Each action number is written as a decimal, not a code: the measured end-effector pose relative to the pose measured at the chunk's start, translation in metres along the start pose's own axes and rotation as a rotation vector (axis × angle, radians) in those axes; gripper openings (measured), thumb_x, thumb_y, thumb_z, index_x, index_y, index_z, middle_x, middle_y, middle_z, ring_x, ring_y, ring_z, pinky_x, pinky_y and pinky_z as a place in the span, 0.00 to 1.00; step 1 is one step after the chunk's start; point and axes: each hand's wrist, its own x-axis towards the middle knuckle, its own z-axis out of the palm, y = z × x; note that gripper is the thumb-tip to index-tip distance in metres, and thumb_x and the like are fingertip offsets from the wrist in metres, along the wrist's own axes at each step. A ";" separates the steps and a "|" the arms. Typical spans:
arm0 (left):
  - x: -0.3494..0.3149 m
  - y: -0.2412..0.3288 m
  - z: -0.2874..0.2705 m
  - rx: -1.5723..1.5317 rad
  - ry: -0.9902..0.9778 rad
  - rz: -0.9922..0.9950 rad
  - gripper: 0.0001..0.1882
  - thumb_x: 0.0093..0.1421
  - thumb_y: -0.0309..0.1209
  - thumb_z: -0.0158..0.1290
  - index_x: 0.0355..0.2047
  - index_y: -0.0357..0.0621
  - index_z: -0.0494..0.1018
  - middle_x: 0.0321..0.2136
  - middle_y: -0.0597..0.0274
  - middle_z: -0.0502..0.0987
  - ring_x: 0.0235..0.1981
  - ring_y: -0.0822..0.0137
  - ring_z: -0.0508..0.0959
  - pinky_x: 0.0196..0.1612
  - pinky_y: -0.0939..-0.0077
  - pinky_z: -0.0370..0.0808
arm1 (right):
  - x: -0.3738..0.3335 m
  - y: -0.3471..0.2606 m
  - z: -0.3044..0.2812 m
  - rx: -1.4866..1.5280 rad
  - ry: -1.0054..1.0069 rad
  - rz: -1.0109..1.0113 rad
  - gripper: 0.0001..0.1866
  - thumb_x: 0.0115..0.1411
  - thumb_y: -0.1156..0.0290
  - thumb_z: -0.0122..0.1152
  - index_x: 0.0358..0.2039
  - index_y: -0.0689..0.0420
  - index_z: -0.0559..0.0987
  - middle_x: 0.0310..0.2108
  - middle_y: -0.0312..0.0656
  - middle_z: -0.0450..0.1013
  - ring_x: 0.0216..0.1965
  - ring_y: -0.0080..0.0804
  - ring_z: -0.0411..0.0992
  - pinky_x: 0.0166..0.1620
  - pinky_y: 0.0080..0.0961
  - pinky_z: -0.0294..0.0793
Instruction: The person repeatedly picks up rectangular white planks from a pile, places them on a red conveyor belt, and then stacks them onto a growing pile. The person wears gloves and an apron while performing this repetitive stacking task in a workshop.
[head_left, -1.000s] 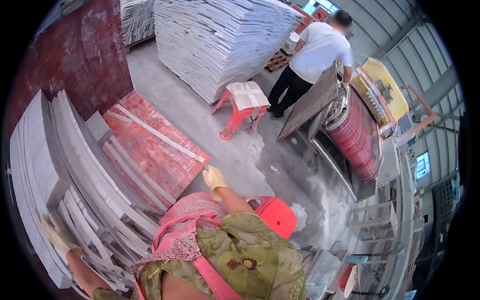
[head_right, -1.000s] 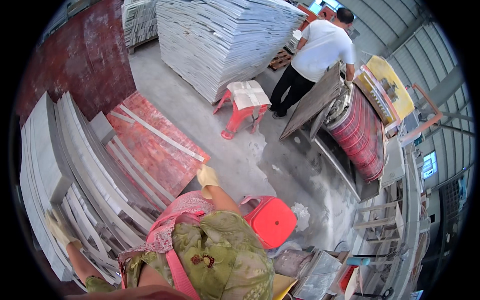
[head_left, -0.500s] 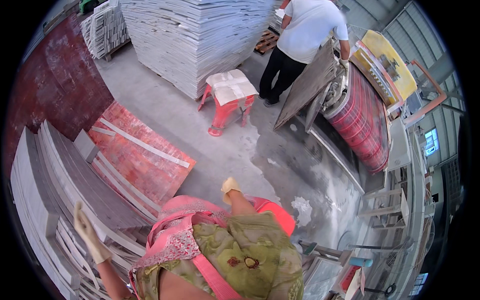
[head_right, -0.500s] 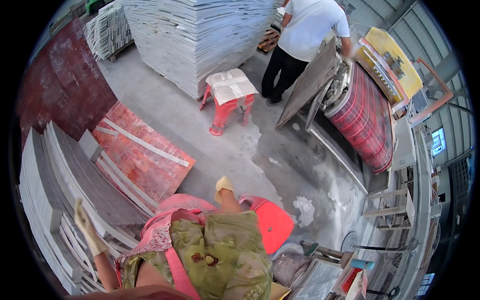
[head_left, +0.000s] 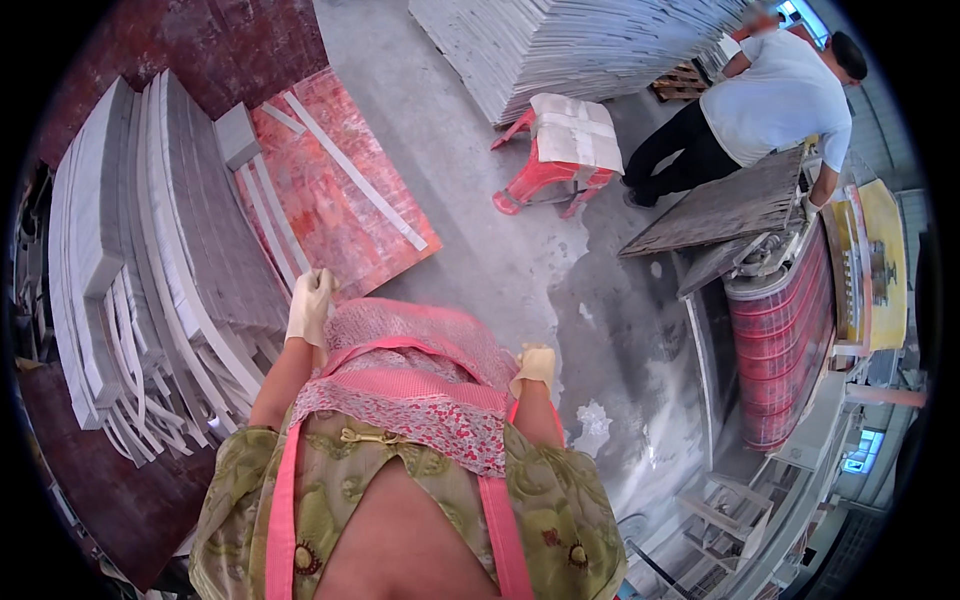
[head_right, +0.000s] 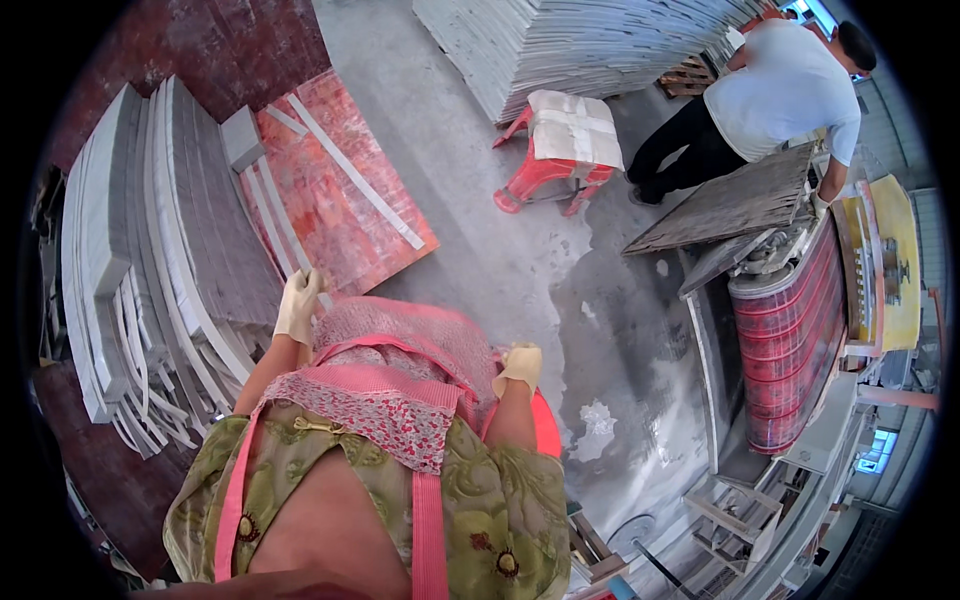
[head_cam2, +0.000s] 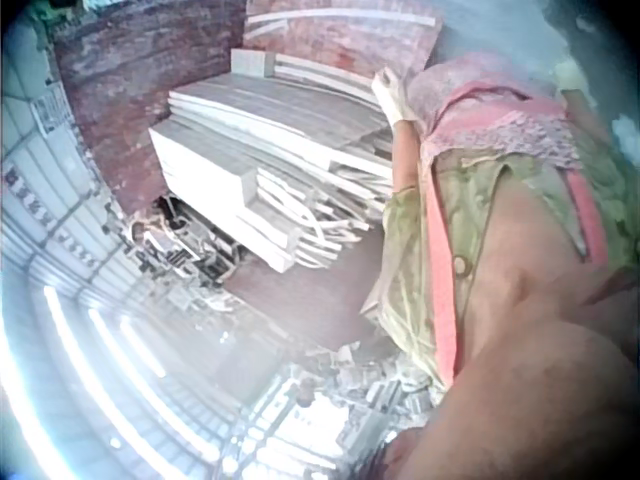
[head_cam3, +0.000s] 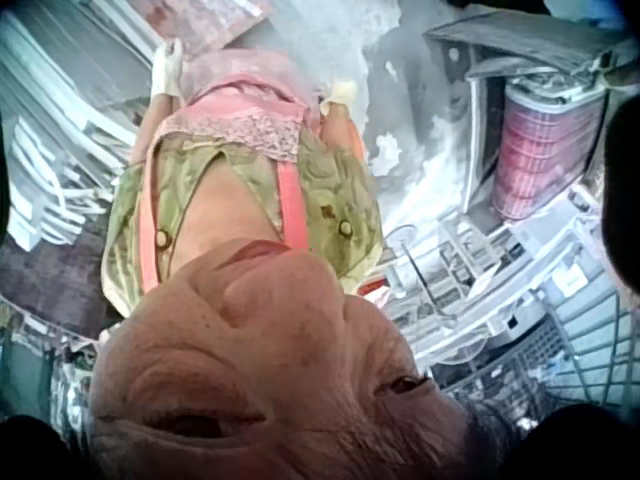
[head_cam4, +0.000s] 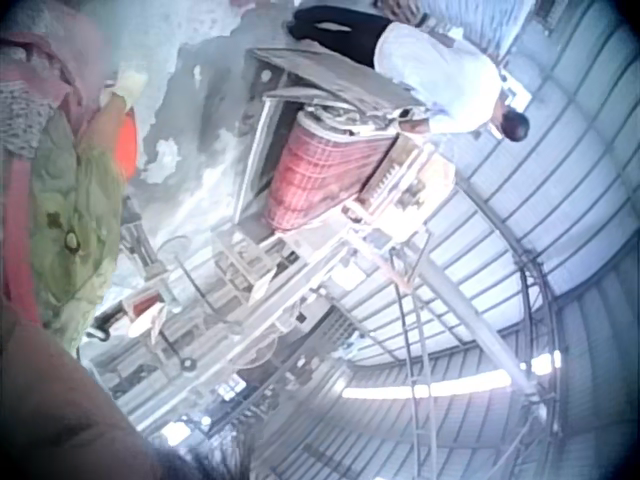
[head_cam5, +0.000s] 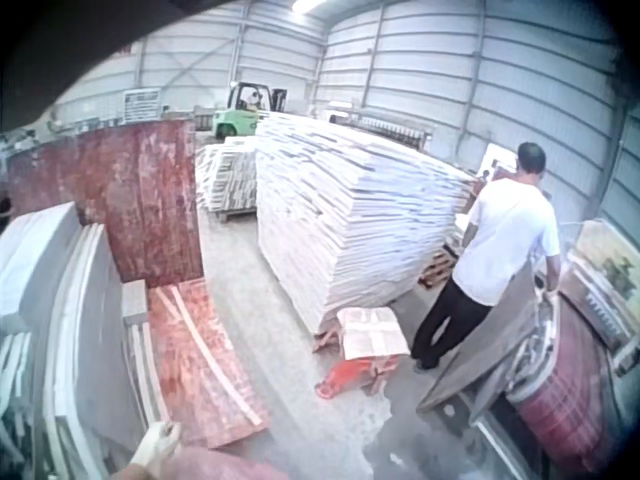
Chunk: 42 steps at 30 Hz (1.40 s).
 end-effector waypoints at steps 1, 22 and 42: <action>0.004 -0.015 -0.001 -0.020 0.010 -0.013 0.19 0.65 0.36 0.49 0.31 0.29 0.78 0.24 0.54 0.79 0.27 0.67 0.79 0.34 0.68 0.74 | 0.002 0.005 -0.004 -0.008 0.011 0.007 0.12 0.65 0.69 0.48 0.38 0.60 0.79 0.24 0.39 0.75 0.22 0.26 0.72 0.24 0.25 0.69; 0.039 -0.041 -0.027 -0.316 0.039 -0.235 0.33 0.64 0.61 0.50 0.40 0.36 0.74 0.35 0.55 0.79 0.39 0.61 0.81 0.50 0.72 0.76 | 0.047 -0.025 0.035 -0.580 0.103 -0.298 0.28 0.63 0.54 0.47 0.42 0.71 0.79 0.40 0.69 0.76 0.48 0.68 0.73 0.52 0.51 0.71; 0.097 -0.009 0.121 0.138 0.353 -0.206 0.29 0.64 0.53 0.47 0.33 0.34 0.78 0.29 0.43 0.80 0.34 0.50 0.80 0.38 0.56 0.73 | 0.245 -0.255 0.054 -0.544 -0.365 -0.248 0.20 0.65 0.62 0.52 0.49 0.67 0.75 0.37 0.51 0.80 0.35 0.40 0.79 0.41 0.34 0.79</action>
